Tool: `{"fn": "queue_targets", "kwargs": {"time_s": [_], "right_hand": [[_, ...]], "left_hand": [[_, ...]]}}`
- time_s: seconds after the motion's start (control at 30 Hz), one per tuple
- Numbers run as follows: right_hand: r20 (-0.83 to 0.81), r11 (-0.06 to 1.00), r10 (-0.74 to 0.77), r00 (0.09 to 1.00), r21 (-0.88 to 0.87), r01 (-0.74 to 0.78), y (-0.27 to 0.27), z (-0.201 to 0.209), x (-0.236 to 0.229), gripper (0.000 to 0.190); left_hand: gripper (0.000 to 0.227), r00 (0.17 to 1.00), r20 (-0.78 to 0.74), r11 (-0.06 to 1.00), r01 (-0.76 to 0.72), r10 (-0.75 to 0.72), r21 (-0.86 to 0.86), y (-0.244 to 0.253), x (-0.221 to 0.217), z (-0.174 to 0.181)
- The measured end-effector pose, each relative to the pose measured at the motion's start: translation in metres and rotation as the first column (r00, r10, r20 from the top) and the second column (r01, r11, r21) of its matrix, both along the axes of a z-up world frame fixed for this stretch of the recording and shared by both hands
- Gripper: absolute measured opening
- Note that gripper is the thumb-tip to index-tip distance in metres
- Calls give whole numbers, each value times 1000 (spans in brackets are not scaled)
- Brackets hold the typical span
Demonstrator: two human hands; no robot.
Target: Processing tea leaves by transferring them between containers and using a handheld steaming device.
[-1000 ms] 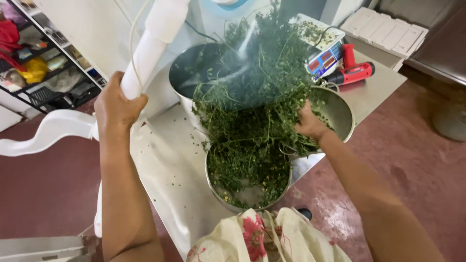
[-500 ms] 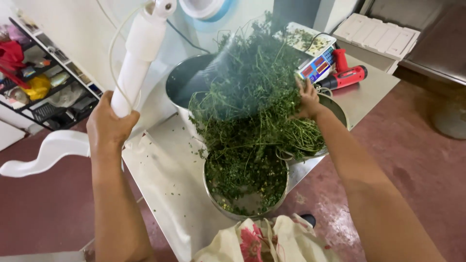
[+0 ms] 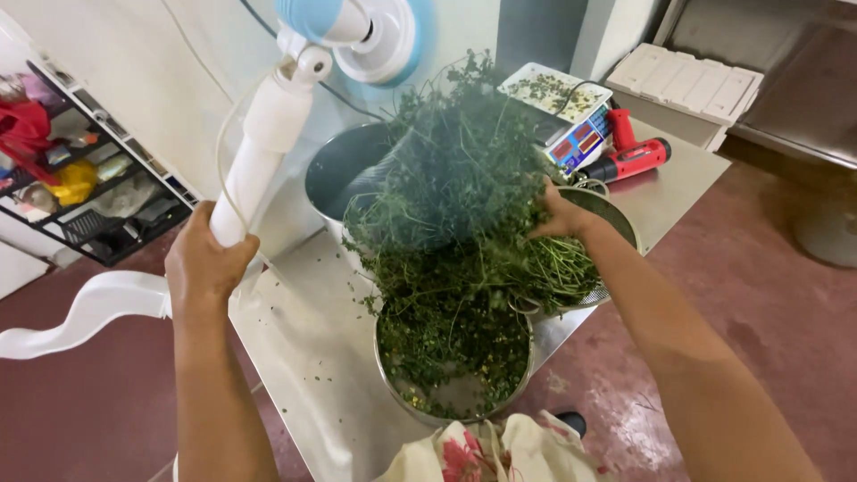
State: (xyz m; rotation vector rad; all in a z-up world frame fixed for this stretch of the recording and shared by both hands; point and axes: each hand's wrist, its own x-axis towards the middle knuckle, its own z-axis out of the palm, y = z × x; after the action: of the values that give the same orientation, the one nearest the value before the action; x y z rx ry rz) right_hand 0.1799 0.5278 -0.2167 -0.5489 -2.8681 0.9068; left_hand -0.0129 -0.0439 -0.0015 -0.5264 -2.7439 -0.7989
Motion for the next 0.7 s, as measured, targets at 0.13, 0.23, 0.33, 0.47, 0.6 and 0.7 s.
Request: {"fn": "queue_targets", "kwargs": {"time_s": [0.13, 0.23, 0.33, 0.47, 0.6, 0.7], "right_hand": [[-135, 982, 184, 974, 66, -176, -14, -8, 5, 100], [-301, 971, 117, 946, -167, -173, -26, -19, 3, 140], [-449, 940, 64, 891, -274, -206, -51, 8, 10, 136], [-747, 938, 20, 665, -216, -272, -88, 70, 21, 96], [-736, 984, 13, 677, -112, -141, -11, 23, -12, 113], [-354, 265, -608, 710, -934, -240, 46, -52, -48, 98]], "left_hand": [[59, 1000, -1, 1000, 13, -13, 16, 3, 8, 5], [58, 1000, -9, 1000, 25, -25, 12, 5, 9, 7], [59, 998, -26, 997, 63, -62, 37, 7, 8, 4], [58, 994, -46, 989, 106, -102, 98, 18, 4, -4], [67, 994, 9, 985, 102, -105, 139, 31, 3, -10], [60, 988, 7, 961, 150, -156, 232, 38, 14, -5]]}}
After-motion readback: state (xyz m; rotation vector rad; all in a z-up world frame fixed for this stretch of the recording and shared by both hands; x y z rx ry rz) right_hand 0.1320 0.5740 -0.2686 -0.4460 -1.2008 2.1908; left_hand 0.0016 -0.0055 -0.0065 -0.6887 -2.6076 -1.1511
